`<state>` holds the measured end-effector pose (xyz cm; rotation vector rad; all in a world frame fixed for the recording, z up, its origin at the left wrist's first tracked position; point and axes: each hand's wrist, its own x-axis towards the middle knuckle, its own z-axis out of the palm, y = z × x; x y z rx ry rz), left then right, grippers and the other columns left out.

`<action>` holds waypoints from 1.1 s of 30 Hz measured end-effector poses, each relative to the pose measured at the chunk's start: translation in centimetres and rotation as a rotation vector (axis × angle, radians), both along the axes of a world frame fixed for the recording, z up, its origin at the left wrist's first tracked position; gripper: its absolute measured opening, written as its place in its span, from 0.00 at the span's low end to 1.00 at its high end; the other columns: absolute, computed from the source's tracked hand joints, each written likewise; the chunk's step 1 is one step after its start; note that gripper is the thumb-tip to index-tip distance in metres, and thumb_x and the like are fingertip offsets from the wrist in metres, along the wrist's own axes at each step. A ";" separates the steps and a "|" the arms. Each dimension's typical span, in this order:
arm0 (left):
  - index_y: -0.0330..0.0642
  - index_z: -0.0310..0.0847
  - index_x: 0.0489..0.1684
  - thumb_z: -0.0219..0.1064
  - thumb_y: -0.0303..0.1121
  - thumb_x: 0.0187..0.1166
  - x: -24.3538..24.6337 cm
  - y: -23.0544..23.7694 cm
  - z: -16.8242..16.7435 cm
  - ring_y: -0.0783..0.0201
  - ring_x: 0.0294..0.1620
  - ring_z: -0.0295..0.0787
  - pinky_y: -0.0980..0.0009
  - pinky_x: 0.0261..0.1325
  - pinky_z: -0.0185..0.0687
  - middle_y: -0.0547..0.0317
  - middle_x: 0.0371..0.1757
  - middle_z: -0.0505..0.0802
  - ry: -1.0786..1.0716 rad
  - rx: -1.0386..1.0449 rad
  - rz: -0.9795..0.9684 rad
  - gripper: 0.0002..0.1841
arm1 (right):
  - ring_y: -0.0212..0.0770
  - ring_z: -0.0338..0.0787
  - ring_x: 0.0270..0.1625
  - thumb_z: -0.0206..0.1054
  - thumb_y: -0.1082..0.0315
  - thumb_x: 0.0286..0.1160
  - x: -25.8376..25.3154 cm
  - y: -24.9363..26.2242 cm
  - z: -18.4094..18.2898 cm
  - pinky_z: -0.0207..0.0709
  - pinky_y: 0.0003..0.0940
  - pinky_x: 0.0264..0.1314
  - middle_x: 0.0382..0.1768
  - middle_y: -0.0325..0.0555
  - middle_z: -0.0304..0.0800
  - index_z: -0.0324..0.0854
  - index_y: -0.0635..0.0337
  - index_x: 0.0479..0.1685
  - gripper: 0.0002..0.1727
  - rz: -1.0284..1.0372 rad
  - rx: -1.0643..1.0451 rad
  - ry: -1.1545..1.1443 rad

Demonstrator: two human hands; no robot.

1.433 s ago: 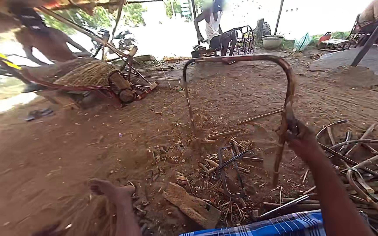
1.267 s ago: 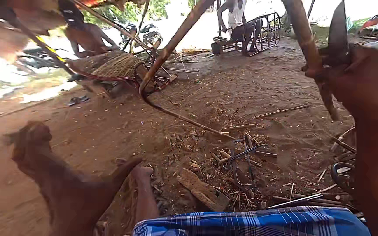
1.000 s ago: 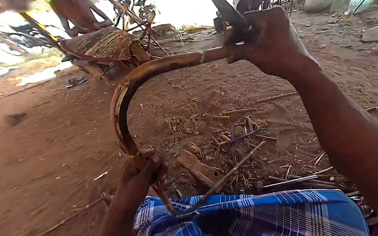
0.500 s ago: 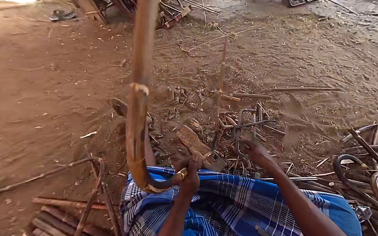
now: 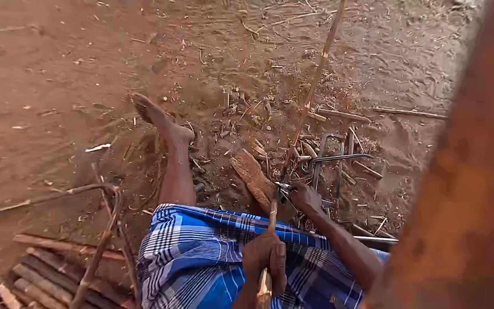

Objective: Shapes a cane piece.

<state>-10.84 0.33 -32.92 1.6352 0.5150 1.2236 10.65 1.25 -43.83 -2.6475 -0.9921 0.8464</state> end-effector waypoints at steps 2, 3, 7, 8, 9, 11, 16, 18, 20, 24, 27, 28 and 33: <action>0.46 0.72 0.18 0.49 0.47 0.94 -0.1 -1.0 0.3 0.66 0.20 0.80 0.68 0.30 0.82 0.59 0.17 0.79 0.045 0.111 -0.073 0.27 | 0.61 0.92 0.56 0.59 0.51 0.86 1.0 1.2 1.5 0.82 0.69 0.51 0.59 0.51 0.92 0.85 0.36 0.69 0.19 -0.023 0.061 -0.165; 0.46 0.72 0.17 0.49 0.46 0.93 0.0 -1.3 0.4 0.65 0.20 0.80 0.67 0.31 0.83 0.59 0.16 0.79 0.047 0.172 -0.071 0.26 | 0.62 0.93 0.53 0.59 0.51 0.86 1.2 1.5 2.5 0.82 0.70 0.49 0.56 0.53 0.94 0.85 0.35 0.70 0.19 -0.054 0.141 -0.159; 0.47 0.68 0.13 0.54 0.41 0.90 -0.7 -2.5 -0.5 0.64 0.20 0.76 0.69 0.32 0.77 0.61 0.14 0.76 0.028 0.265 -0.127 0.24 | 0.49 0.94 0.45 0.72 0.55 0.78 -0.2 -1.0 2.1 0.86 0.62 0.51 0.46 0.47 0.96 0.90 0.44 0.60 0.15 0.109 0.194 0.343; 0.47 0.68 0.13 0.55 0.40 0.89 -0.6 -2.6 -0.9 0.65 0.20 0.77 0.70 0.32 0.77 0.61 0.14 0.76 0.024 0.284 -0.136 0.24 | 0.47 0.93 0.41 0.73 0.55 0.77 -0.7 -1.3 1.4 0.86 0.57 0.48 0.43 0.46 0.96 0.91 0.45 0.58 0.15 0.134 0.139 0.403; 0.47 0.69 0.13 0.56 0.39 0.88 -0.4 -2.7 -1.1 0.65 0.20 0.77 0.70 0.33 0.77 0.62 0.14 0.76 0.026 0.301 -0.132 0.23 | 0.48 0.94 0.42 0.72 0.54 0.77 -0.9 -1.0 0.7 0.86 0.59 0.47 0.43 0.45 0.96 0.92 0.42 0.58 0.14 0.120 0.085 0.348; 0.47 0.70 0.13 0.55 0.39 0.88 -0.2 -3.1 -1.0 0.66 0.20 0.78 0.71 0.32 0.78 0.62 0.14 0.77 0.042 0.302 -0.106 0.23 | 0.56 0.93 0.54 0.65 0.52 0.79 -0.7 0.2 0.2 0.81 0.68 0.51 0.52 0.46 0.95 0.90 0.33 0.61 0.15 0.043 0.015 0.031; 0.46 0.74 0.16 0.52 0.44 0.92 -1.2 0.0 3.7 0.73 0.17 0.77 0.75 0.22 0.76 0.65 0.14 0.77 0.148 0.148 0.091 0.25 | 0.57 0.93 0.51 0.61 0.56 0.87 -0.8 1.9 3.0 0.84 0.65 0.50 0.53 0.50 0.94 0.86 0.40 0.69 0.18 -0.050 0.324 -0.038; 0.50 0.73 0.17 0.54 0.47 0.92 -2.1 1.9 4.2 0.75 0.15 0.72 0.75 0.19 0.72 0.69 0.14 0.75 0.095 0.040 0.124 0.25 | 0.46 0.92 0.37 0.68 0.58 0.81 -1.9 -0.9 2.2 0.87 0.53 0.41 0.40 0.47 0.94 0.88 0.49 0.63 0.16 0.038 0.343 0.391; 0.57 0.74 0.18 0.58 0.47 0.90 -2.4 4.1 4.5 0.76 0.14 0.69 0.76 0.20 0.71 0.74 0.14 0.72 -0.048 -0.070 0.146 0.21 | 0.41 0.88 0.30 0.73 0.61 0.77 -3.0 -2.4 0.4 0.85 0.42 0.36 0.36 0.48 0.93 0.89 0.57 0.61 0.17 0.096 0.288 0.749; 0.61 0.73 0.15 0.56 0.39 0.89 -2.8 8.0 5.4 0.77 0.11 0.65 0.79 0.18 0.69 0.78 0.12 0.71 -0.178 -0.219 0.155 0.21 | 0.50 0.93 0.47 0.68 0.53 0.78 -2.7 1.5 -0.9 0.84 0.60 0.48 0.48 0.44 0.95 0.91 0.38 0.60 0.15 0.157 0.082 0.269; 0.61 0.70 0.14 0.53 0.37 0.89 -2.6 10.7 5.4 0.75 0.09 0.64 0.76 0.16 0.66 0.76 0.10 0.69 -0.190 -0.271 0.219 0.22 | 0.56 0.93 0.55 0.60 0.54 0.85 -2.6 3.5 -0.9 0.83 0.66 0.50 0.58 0.46 0.94 0.87 0.33 0.66 0.17 0.078 0.171 -0.123; 0.60 0.68 0.15 0.52 0.37 0.90 -2.7 11.9 5.4 0.74 0.09 0.62 0.75 0.16 0.65 0.76 0.09 0.67 -0.200 -0.300 0.261 0.22 | 0.54 0.93 0.56 0.61 0.53 0.86 -2.4 3.4 -0.4 0.83 0.65 0.52 0.58 0.43 0.94 0.87 0.33 0.68 0.17 0.004 0.221 -0.050; 0.60 0.63 0.16 0.48 0.41 0.92 -4.4 16.5 5.1 0.72 0.08 0.59 0.72 0.15 0.66 0.74 0.09 0.64 -0.155 -0.524 0.447 0.22 | 0.44 0.93 0.38 0.72 0.59 0.79 -4.5 -0.4 -2.1 0.87 0.52 0.47 0.42 0.46 0.96 0.90 0.50 0.60 0.15 0.046 0.306 0.573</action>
